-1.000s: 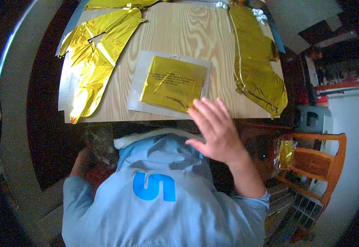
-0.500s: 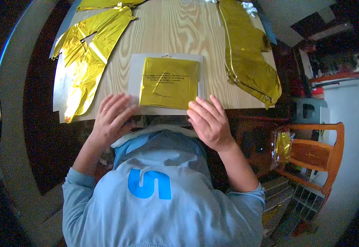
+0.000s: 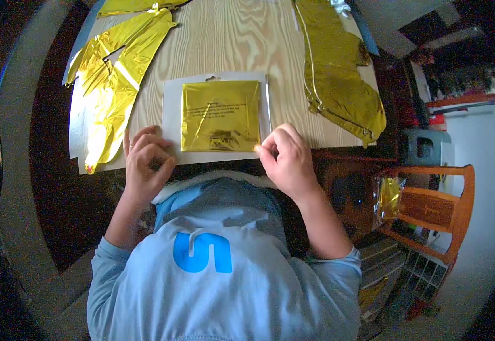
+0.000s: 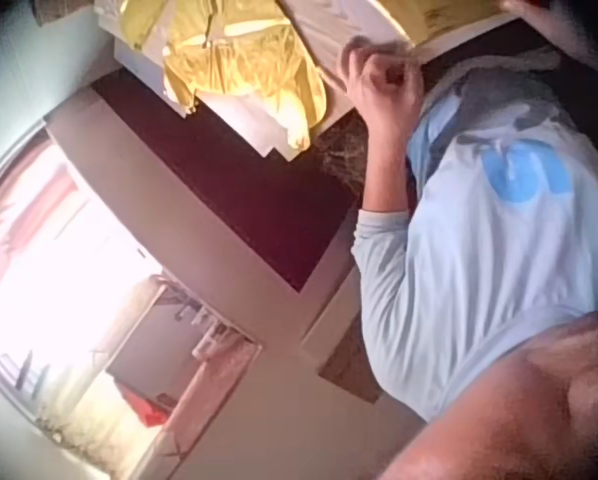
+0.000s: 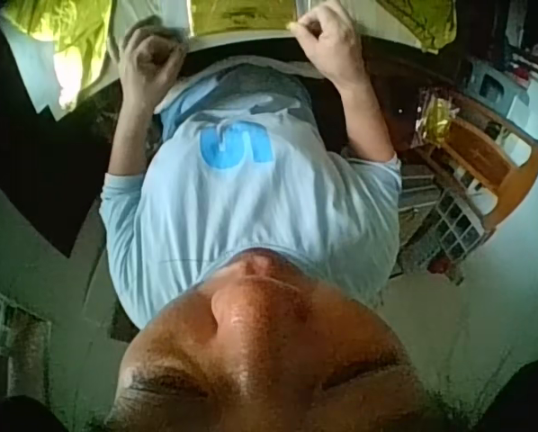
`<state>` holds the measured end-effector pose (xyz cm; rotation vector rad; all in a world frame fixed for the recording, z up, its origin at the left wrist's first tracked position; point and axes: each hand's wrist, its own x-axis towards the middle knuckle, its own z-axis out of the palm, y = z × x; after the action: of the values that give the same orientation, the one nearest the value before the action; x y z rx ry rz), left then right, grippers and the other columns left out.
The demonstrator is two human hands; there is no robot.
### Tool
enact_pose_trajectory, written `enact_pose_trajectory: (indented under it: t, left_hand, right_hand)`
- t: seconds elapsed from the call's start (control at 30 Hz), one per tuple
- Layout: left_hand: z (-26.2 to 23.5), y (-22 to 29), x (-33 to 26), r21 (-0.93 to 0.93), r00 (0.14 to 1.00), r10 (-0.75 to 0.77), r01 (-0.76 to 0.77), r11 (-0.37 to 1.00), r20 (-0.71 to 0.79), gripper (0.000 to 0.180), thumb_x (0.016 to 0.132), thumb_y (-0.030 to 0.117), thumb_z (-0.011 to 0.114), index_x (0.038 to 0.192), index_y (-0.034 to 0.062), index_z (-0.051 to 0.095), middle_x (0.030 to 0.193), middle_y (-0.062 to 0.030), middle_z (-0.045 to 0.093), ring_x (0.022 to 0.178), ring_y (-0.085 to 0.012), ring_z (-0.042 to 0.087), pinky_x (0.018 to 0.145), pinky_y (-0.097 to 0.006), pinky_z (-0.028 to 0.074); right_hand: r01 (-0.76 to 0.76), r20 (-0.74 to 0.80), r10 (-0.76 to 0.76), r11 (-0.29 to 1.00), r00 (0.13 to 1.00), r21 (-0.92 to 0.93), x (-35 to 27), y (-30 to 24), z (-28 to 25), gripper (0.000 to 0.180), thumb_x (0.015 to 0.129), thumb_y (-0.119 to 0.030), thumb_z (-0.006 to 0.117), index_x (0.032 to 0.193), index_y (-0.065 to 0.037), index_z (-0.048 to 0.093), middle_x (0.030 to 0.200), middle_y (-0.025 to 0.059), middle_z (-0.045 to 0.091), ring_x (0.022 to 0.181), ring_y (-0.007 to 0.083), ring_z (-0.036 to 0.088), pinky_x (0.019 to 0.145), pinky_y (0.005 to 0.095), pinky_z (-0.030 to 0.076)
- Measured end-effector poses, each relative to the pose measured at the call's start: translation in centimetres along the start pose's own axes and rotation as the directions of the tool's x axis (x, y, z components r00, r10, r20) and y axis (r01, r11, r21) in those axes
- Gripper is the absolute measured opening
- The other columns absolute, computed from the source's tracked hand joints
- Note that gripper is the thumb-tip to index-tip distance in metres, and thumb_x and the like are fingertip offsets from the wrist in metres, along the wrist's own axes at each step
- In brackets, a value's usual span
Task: Folding gold foil balloons and placing them on cardboard backing for packaging.
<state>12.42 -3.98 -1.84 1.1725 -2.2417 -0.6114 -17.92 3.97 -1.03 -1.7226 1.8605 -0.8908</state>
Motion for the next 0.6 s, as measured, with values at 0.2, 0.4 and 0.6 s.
enact_pose_trajectory:
  t: [0.2,0.4,0.6]
  left_hand:
    - [-0.2,2.1,0.2,0.253,0.984,-0.021,0.066,0.965,-0.178,0.062,0.067,-0.001,0.069,0.127,0.0061,0.055,0.13,-0.0172,0.055,0.129,-0.0408,0.048,0.119,-0.058,0.018]
    - [3.1,3.0,1.4,0.348,0.871,0.363,-0.471,0.811,0.332,0.071,0.079,0.01,0.063,0.147,0.0068,0.044,0.157,-0.0133,0.038,0.146,-0.0331,0.034,0.12,-0.054,0.023]
    - [1.7,-2.3,-2.4,0.276,0.845,0.464,-0.528,0.803,0.266,0.055,0.092,0.018,0.051,0.146,0.0054,0.048,0.152,-0.0119,0.047,0.144,-0.0294,0.041,0.12,-0.049,0.027]
  right_hand:
    - [-0.177,0.03,0.181,0.978,0.983,-0.111,1.7,-2.0,-0.5,0.044,0.078,-0.01,0.079,0.113,-0.004,0.053,0.092,0.0136,0.061,0.082,0.0315,0.063,0.076,0.0441,0.05]
    - [-0.064,0.065,0.078,0.979,0.995,-0.196,2.2,-1.4,-0.7,0.049,0.079,-0.014,0.08,0.117,-0.004,0.051,0.096,0.0175,0.064,0.088,0.0337,0.065,0.078,0.0454,0.051]
    - [-0.417,0.158,0.462,0.873,0.872,-0.251,-0.8,-2.0,-4.2,0.031,0.081,-0.02,0.079,0.103,-0.004,0.062,0.083,0.0153,0.071,0.079,0.0332,0.071,0.069,0.04,0.055]
